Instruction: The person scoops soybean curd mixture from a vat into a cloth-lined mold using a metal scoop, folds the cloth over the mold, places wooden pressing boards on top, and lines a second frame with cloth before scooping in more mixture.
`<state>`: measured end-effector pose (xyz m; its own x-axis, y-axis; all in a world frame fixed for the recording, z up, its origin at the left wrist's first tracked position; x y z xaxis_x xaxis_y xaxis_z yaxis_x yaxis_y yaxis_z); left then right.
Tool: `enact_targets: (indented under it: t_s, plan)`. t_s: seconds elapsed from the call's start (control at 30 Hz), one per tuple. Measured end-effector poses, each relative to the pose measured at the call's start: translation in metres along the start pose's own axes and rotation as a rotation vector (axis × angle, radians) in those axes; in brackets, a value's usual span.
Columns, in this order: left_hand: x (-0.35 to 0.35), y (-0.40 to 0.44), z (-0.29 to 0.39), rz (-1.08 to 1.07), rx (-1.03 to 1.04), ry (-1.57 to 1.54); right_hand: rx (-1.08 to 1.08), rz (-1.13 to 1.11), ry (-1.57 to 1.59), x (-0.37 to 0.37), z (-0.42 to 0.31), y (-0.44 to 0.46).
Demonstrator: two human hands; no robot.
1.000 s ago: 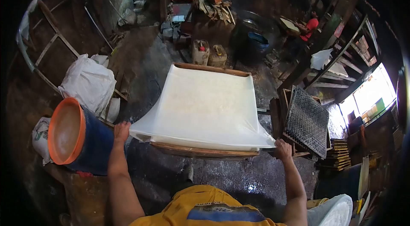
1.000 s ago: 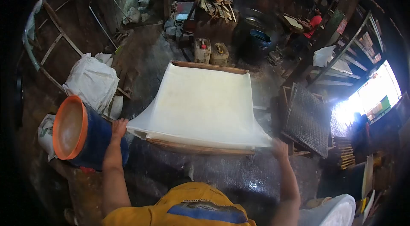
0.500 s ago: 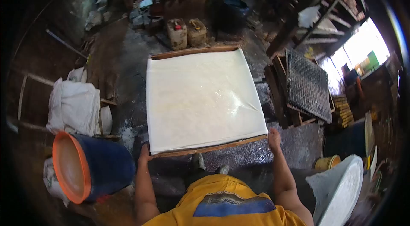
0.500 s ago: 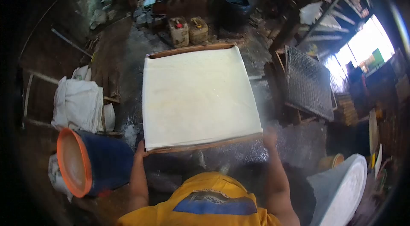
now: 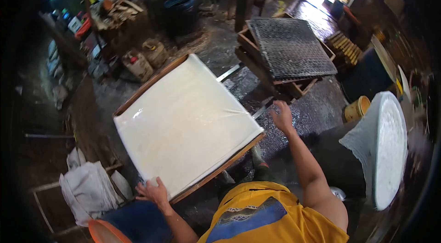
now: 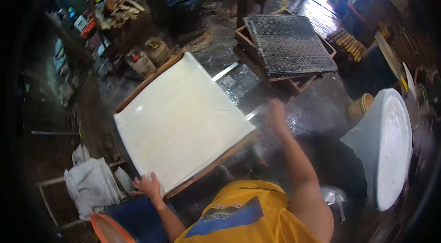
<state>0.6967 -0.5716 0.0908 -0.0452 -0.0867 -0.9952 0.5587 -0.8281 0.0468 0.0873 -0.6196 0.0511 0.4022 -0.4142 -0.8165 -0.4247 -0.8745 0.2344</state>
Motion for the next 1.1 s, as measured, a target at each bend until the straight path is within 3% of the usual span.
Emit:
enact_targets:
  t_s: [0.1,0.23,0.33,0.47,0.5,0.6,0.67,0.7,0.77,0.8,0.87,0.9,0.93,1.0,1.07,1.1]
  plan:
    - [-0.010,-0.007,0.023,0.072,-0.059,-0.036,-0.138,0.082,-0.158,-0.039,-0.002,0.056]
    - [-0.009,-0.029,0.079,0.169,0.215,-0.263,-0.203,0.077,-0.275,-0.044,0.044,0.130]
    - [-0.008,-0.059,0.157,0.166,0.384,-0.451,-0.314,-0.100,-0.362,-0.030,0.088,0.171]
    - [-0.028,-0.095,0.301,-0.098,0.603,-0.610,-0.460,-0.027,-0.211,0.003,0.126,0.191]
    - [-0.030,-0.103,0.339,-0.256,0.578,-0.702,-0.459,-0.013,-0.126,-0.036,0.100,0.190]
    - [0.002,-0.123,0.427,-0.835,0.377,-1.142,-0.409,-0.336,-0.106,-0.046,0.063,0.155]
    - [0.011,-0.145,0.479,-1.308,-0.029,-1.514,-0.547,-0.304,-0.002,-0.067,0.028,0.111]
    - [0.014,-0.152,0.500,-1.398,-0.141,-1.573,-0.538,-0.346,0.113,-0.083,0.014,0.094]
    - [0.022,-0.166,0.529,-1.574,-0.375,-1.697,-0.434,-0.498,0.318,-0.120,0.002,0.077]
    - [0.030,-0.166,0.523,-1.508,-0.311,-1.561,-0.365,-0.583,0.422,-0.136,-0.001,0.076]
    - [0.043,-0.160,0.505,-1.361,-0.197,-1.291,-0.127,-0.266,0.469,-0.156,0.059,0.097]
    - [0.039,-0.164,0.498,-1.381,-0.249,-1.351,-0.098,0.025,0.318,-0.171,0.097,0.107]
    - [0.033,-0.165,0.492,-1.359,-0.191,-1.398,0.028,0.202,0.100,-0.191,0.131,0.118]
    - [0.019,-0.161,0.479,-1.289,-0.065,-1.490,0.062,0.448,-0.517,-0.199,0.194,0.115]
    - [0.006,-0.153,0.457,-1.216,0.024,-1.537,0.424,-0.126,-0.172,-0.140,0.299,0.096]
    - [-0.003,-0.147,0.444,-1.168,0.092,-1.521,0.417,-0.234,0.111,-0.121,0.302,0.092]
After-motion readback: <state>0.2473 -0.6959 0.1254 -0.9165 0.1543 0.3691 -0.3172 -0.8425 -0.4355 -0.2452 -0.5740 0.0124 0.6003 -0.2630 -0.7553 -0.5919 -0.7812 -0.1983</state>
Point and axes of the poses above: each hand's wrist, its own y-axis towards the middle knuckle, its own x-axis out of the palm, z = x × y, the point moved 6 cm from there along y, towards the middle knuckle, and after that the axes turned 2 degrees about -y, right-handed, at the moved point
